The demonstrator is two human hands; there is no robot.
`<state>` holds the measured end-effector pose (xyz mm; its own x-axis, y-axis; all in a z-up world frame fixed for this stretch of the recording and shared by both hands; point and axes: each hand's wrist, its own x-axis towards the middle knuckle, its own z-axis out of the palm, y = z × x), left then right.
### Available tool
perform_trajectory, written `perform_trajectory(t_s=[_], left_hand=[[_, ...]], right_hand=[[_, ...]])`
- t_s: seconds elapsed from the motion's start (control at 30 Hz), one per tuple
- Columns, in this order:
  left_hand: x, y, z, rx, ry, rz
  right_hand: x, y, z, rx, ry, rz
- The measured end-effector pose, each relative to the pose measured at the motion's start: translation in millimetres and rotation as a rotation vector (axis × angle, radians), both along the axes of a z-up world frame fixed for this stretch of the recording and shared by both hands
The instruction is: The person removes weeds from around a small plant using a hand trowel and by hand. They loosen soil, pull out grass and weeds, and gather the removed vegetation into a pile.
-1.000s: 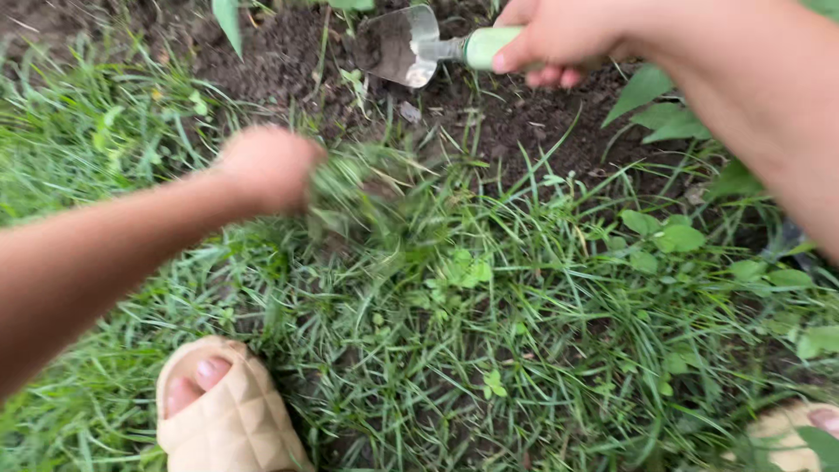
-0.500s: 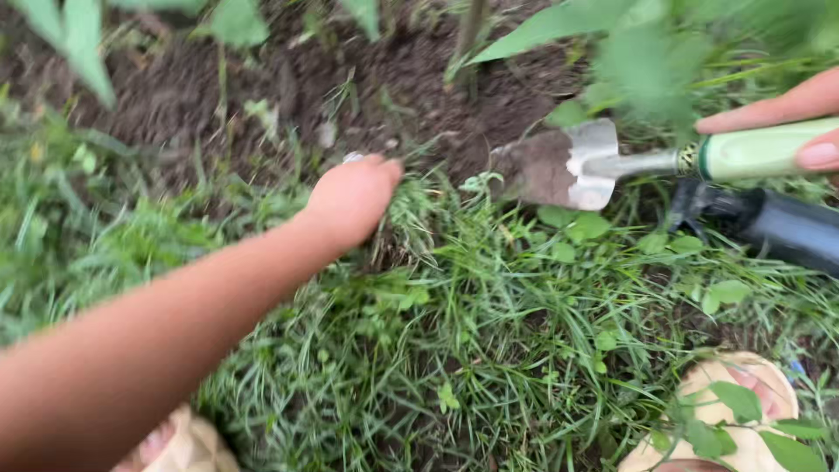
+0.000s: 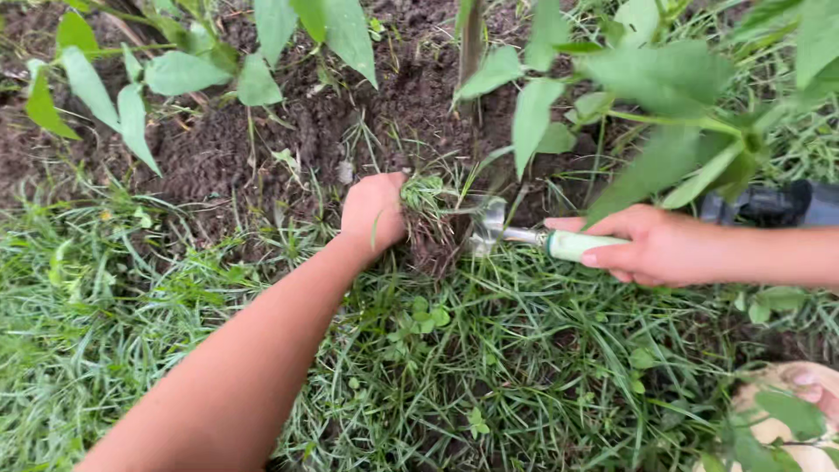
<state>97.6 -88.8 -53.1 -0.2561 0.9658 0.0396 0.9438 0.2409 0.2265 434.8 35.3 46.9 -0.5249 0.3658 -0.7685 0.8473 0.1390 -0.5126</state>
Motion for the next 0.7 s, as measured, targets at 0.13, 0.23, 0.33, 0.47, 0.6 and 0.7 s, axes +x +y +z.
perform_trajectory(t_s=[0.13, 0.23, 0.33, 0.47, 0.6, 0.7], left_hand=[[-3, -2, -3, 0.0, -0.04, 0.016], [-7, 10, -9, 0.013, -0.014, -0.079], [-22, 4, -25, -0.052, -0.21, -0.028], [-20, 0, -56, -0.03, -0.618, 0.167], [-4, 3, -48, 0.173, -0.374, 0.029], [9, 12, -25, -0.062, -0.47, 0.015]], right_hand=[[5, -14, 2, 0.277, -0.039, 0.238], [3, -18, 18, 0.255, -0.161, 0.202], [12, 8, 66, 0.024, -0.334, 0.146], [22, 20, 92, -0.093, -0.407, -0.08], [15, 5, 87, -0.061, -0.402, -0.137], [38, -33, 74, -0.04, -0.236, -0.148]])
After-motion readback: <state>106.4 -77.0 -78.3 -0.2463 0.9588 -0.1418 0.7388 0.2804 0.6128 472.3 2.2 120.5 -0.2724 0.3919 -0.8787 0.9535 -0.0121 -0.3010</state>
